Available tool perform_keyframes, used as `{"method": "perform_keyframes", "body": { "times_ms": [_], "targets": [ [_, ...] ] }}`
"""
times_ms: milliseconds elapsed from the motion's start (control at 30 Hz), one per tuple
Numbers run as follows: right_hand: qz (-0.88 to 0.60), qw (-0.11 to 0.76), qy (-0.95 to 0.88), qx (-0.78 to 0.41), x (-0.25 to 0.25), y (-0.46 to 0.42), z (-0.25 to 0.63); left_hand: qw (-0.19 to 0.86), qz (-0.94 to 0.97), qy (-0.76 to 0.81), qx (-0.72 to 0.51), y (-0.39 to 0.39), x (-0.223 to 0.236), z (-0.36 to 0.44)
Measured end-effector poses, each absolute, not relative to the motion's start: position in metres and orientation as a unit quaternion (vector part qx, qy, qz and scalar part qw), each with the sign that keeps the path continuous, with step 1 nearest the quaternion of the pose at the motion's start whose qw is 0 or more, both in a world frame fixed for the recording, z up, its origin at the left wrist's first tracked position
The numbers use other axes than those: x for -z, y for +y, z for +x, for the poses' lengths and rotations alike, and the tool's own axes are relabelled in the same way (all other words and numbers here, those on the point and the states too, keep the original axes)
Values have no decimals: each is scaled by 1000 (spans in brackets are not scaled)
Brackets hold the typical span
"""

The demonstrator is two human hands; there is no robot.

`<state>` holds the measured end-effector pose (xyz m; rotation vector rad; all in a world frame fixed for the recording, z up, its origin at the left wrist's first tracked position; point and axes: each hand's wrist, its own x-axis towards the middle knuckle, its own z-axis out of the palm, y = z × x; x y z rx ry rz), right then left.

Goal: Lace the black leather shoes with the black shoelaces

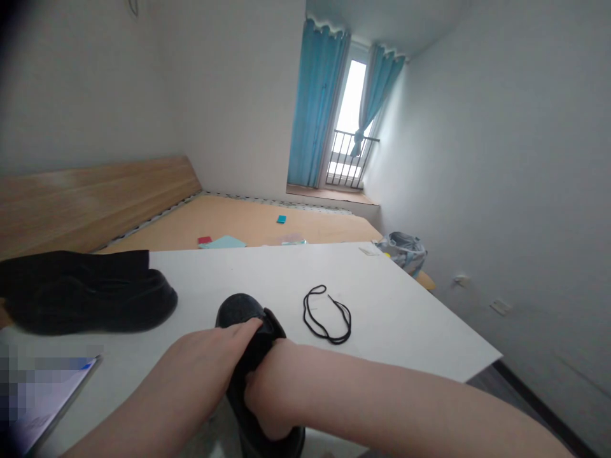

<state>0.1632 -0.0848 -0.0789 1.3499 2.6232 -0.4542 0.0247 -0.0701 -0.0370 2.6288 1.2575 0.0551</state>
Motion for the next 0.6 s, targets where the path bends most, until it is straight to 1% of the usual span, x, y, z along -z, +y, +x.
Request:
{"method": "perform_keyframes", "body": {
  "times_ms": [100, 300, 367, 400, 467, 533, 600],
  "targets": [
    [389, 190, 893, 123, 58, -91, 160, 109, 896, 429, -21, -71, 39, 25],
    [299, 356, 880, 98, 9, -99, 152, 121, 896, 425, -37, -69, 41, 25],
    [266, 380, 879, 113, 1, -100, 153, 119, 896, 426, -35, -70, 40, 25],
    [257, 366, 885, 125, -2, -100, 156, 114, 897, 425, -34, -70, 39, 25],
    [266, 290, 900, 189, -9, -100, 166, 101, 899, 426, -28, -71, 37, 25],
    [313, 168, 882, 311, -15, -98, 185, 82, 902, 423, -11, -72, 36, 25],
    [377, 24, 818, 433, -19, -95, 213, 58, 910, 411, 5, -73, 37, 25]
  ]
}}
